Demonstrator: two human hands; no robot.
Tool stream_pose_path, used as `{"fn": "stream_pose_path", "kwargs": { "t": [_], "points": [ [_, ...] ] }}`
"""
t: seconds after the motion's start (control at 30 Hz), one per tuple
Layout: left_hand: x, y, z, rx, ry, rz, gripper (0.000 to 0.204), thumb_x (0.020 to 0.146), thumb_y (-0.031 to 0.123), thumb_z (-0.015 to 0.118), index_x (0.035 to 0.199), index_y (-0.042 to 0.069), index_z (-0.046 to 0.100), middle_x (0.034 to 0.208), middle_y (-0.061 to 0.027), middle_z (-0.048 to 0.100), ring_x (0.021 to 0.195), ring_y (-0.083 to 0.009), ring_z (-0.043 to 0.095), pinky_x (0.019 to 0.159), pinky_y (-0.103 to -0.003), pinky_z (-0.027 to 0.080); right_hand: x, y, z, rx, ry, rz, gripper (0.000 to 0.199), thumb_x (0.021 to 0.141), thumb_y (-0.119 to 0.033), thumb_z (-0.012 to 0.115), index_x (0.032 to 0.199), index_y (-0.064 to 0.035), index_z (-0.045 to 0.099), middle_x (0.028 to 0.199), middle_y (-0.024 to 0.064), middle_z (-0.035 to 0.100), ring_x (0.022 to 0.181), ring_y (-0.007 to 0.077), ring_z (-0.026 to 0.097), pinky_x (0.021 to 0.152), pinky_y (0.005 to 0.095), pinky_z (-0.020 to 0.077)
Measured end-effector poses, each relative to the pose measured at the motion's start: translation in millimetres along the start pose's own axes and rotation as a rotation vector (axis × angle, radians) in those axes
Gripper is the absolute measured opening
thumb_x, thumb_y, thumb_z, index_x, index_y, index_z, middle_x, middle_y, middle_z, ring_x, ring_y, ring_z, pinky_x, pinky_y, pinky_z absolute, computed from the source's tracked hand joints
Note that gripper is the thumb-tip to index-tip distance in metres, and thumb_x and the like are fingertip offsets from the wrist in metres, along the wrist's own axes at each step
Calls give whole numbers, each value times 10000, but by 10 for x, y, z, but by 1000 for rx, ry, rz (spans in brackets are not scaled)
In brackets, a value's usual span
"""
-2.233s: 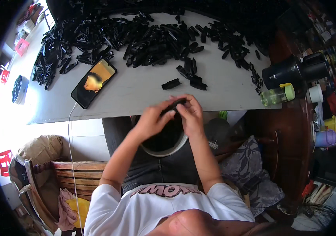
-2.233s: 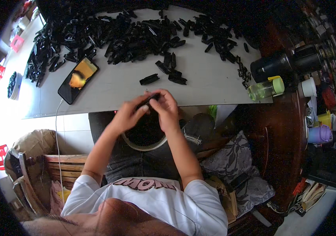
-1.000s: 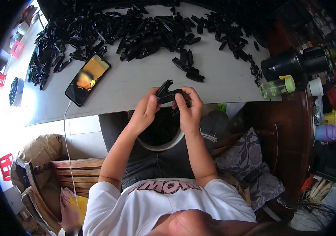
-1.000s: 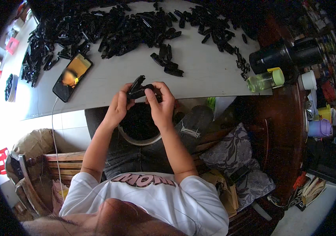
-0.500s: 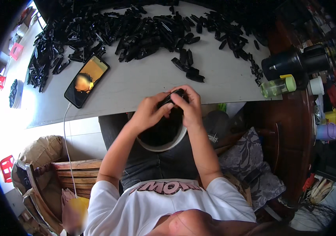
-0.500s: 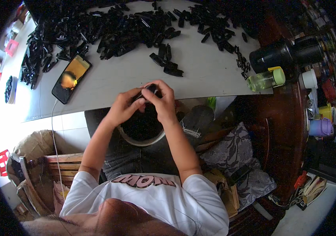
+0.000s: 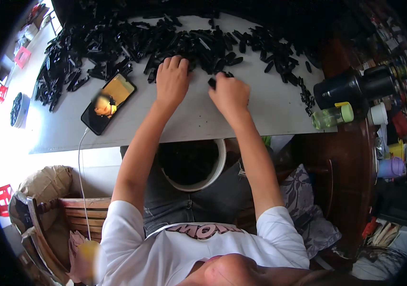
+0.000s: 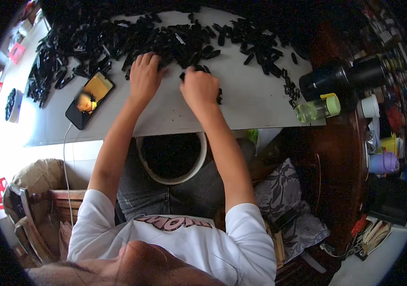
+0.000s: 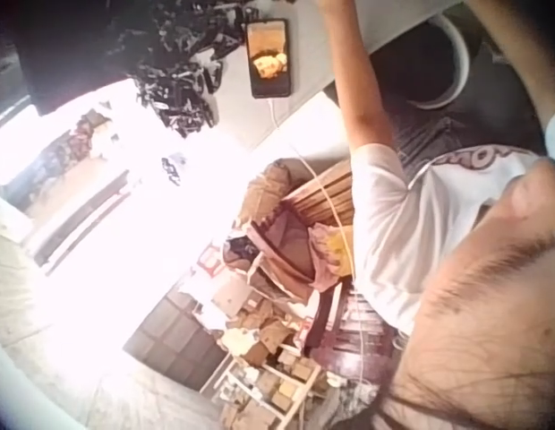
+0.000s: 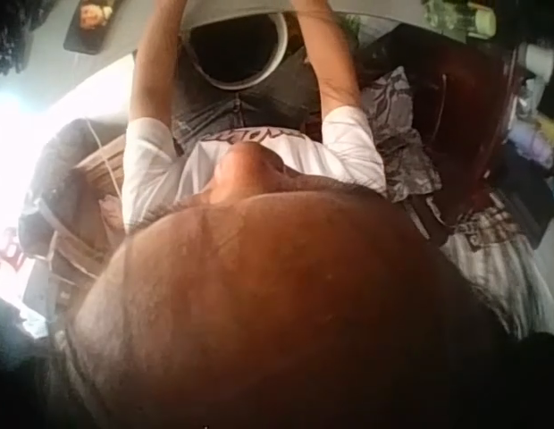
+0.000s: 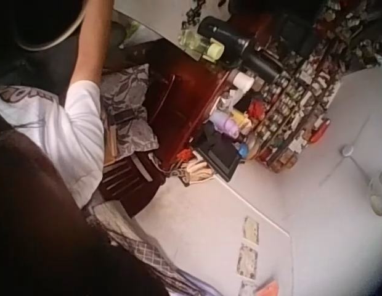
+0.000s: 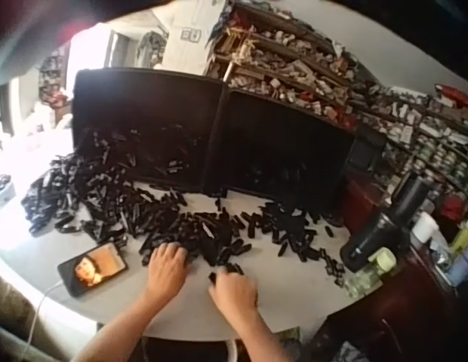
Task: Manually assembling small black plastic components at a workbench.
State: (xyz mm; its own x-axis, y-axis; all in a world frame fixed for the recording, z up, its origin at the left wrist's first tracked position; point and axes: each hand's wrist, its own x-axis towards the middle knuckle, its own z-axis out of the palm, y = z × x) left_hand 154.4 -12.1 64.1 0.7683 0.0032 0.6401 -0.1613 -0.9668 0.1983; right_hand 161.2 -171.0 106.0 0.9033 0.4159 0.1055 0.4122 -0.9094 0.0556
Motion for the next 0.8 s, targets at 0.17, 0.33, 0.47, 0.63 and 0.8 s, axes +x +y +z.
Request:
{"fn": "stream_pose_path", "kwargs": {
  "t": [0.17,0.33,0.47,0.63,0.8],
  "points": [
    [-204,255,-76,-928,-337,-456,344,931,293,476,1087,-14,484,947,-243,596,929,-352,586,760,-396,454,-299,144,75,1650,131,229,188,823,-130,585,984,-34,604,650,30,550,549,108,527,533,233,448],
    [-354,465,-210,-1196,-403,-280,388,922,343,497,1041,-26,520,895,-208,615,831,-306,604,740,-377,460,-489,89,205,1789,117,215,281,818,-147,502,1064,-26,562,827,48,553,643,109,498,565,229,421],
    [-497,382,-305,-1182,-374,-250,392,909,349,520,1042,-20,527,880,-199,616,826,-308,598,719,-369,460,-603,7,253,1915,114,56,289,806,-105,505,1078,-17,548,902,63,568,675,118,523,582,234,443],
    [-540,446,-275,-1326,-408,-79,355,920,294,514,1072,-26,506,855,-146,623,773,-222,597,690,-343,468,-733,45,173,1752,183,67,345,807,-145,541,1127,-17,530,999,64,554,799,121,540,673,240,471],
    [-797,324,-581,-1371,-623,-243,260,906,164,530,1092,-14,496,786,-86,597,671,-147,581,622,-284,466,-892,-124,89,1586,25,145,501,775,-89,683,1223,-66,459,838,31,612,771,96,570,698,231,447]
  ]
}}
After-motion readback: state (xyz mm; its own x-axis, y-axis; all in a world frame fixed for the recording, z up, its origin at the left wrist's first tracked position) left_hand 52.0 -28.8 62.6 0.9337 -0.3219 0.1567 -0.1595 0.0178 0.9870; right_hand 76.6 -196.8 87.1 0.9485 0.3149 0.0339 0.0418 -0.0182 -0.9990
